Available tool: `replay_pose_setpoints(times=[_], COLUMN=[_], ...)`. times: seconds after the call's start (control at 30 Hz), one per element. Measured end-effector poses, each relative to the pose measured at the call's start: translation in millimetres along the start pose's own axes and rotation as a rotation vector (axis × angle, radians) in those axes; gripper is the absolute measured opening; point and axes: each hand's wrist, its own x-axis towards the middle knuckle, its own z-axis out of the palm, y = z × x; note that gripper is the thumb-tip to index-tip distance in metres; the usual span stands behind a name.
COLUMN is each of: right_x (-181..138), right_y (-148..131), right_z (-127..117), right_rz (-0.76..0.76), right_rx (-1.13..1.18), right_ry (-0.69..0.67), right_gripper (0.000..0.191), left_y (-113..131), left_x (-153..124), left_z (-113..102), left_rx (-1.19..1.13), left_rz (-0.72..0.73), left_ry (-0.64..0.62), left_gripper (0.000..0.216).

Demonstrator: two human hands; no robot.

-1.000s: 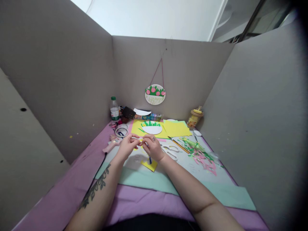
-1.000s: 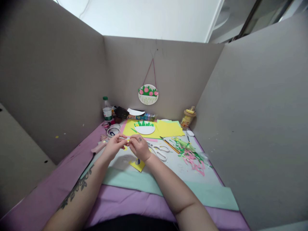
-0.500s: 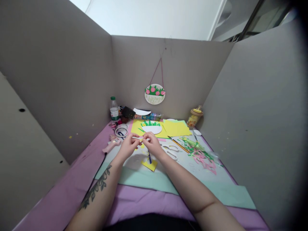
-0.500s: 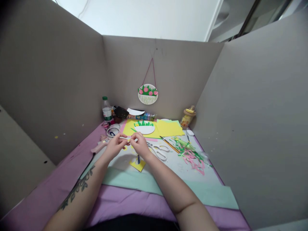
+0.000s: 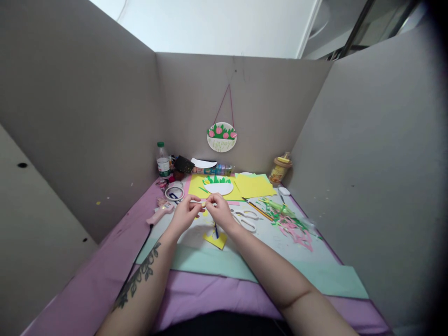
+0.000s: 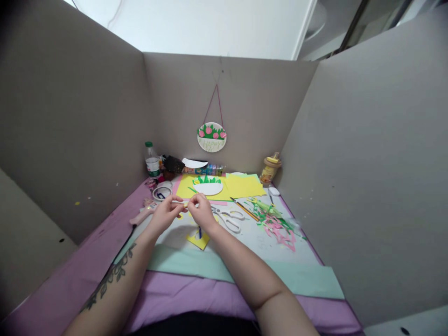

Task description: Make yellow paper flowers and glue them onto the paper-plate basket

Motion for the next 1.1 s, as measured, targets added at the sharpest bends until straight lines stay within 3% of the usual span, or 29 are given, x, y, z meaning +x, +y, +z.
replay_pose_setpoints(times=[0.3, 0.5, 0.67, 0.87, 1.1], right_x=[-0.6, -1.7, -1.7, -0.2, 0.7], right_y=[0.7, 0.4, -1.9, 0.0, -3.9], right_z=[1.1, 3.4, 2.9, 2.7, -0.1], right_rz=[-0.014, 0.071, 0.189, 0.197, 0.105], right_rx=[-0.022, 0.018, 0.116, 0.216, 0.088], right_ry=[0.015, 0.004, -0.033, -0.122, -0.067], right_gripper=[0.009, 0.006, 0.018, 0.009, 0.009], left_y=[-1.9, 1.2, -3.1, -5.1, -8.4], left_x=[0.6, -0.7, 0.9, 1.8, 3.6], left_z=[0.9, 2.1, 0.5, -0.1, -1.9], left_rx=[-0.012, 0.038, 0.044, 0.018, 0.159], left_rz=[-0.006, 0.041, 0.076, 0.061, 0.111], left_ry=[0.004, 0.007, 0.002, -0.002, 0.084], left_gripper=[0.027, 0.026, 0.024, 0.028, 0.022])
